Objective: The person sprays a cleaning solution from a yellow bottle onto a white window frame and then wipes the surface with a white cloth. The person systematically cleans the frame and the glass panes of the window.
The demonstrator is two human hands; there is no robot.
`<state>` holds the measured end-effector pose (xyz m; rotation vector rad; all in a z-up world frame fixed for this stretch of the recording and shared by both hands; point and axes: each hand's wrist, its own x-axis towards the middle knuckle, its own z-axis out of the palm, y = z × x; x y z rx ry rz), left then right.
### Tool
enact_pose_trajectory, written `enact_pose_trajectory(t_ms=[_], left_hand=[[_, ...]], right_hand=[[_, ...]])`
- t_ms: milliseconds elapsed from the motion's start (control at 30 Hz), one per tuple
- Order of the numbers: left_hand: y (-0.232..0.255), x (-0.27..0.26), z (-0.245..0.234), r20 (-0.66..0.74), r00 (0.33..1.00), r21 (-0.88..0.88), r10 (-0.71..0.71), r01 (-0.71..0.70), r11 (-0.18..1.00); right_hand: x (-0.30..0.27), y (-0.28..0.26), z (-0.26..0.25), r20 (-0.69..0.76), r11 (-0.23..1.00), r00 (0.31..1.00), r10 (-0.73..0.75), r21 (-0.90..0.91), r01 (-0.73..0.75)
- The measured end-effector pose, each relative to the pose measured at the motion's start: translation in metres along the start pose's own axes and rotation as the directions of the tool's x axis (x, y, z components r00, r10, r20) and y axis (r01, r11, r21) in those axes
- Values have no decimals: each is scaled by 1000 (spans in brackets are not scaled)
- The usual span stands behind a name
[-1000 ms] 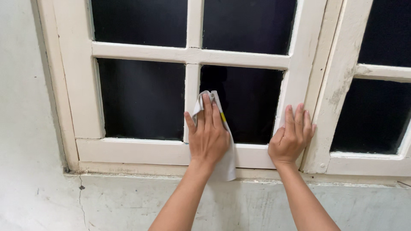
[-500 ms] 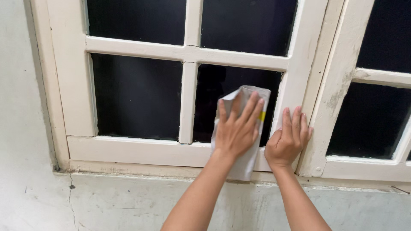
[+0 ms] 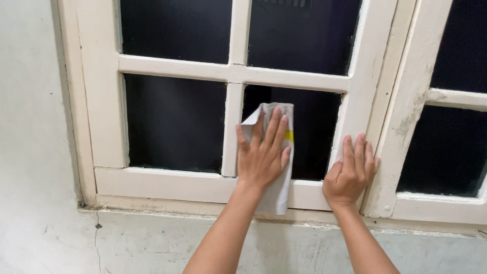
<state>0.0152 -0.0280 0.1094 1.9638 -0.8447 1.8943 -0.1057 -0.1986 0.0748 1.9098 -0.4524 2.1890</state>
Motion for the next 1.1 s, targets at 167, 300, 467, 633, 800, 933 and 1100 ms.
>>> enact_pose_trajectory(t_ms=[167, 300, 467, 633, 800, 933, 1100], left_hand=[[-16, -19, -1, 75, 993, -36, -96, 98, 994], [1, -9, 0, 35, 986, -119, -165, 168, 979], [40, 15, 1, -57, 992, -125, -110, 102, 987], [81, 15, -6, -63, 995, -186, 73, -83, 979], [64, 18, -3, -101, 989, -101, 108, -118, 988], [24, 26, -1, -19, 998, -5, 65, -65, 998], [-10, 26, -7, -56, 998, 105, -6, 12, 994]], right_hand=[[-1, -2, -1, 7, 1000, 1000, 2, -7, -2], [0, -5, -2, 4, 1000, 1000, 8, -1, -8], [-1, -3, 0, -22, 1000, 1000, 8, -1, -8], [0, -2, 0, -40, 1000, 999, -6, -6, 5], [0, -2, -1, -33, 1000, 999, -10, -9, 9], [0, -3, -1, -30, 1000, 1000, 2, -6, -2], [-1, -2, 0, -15, 1000, 1000, 3, -23, -4]])
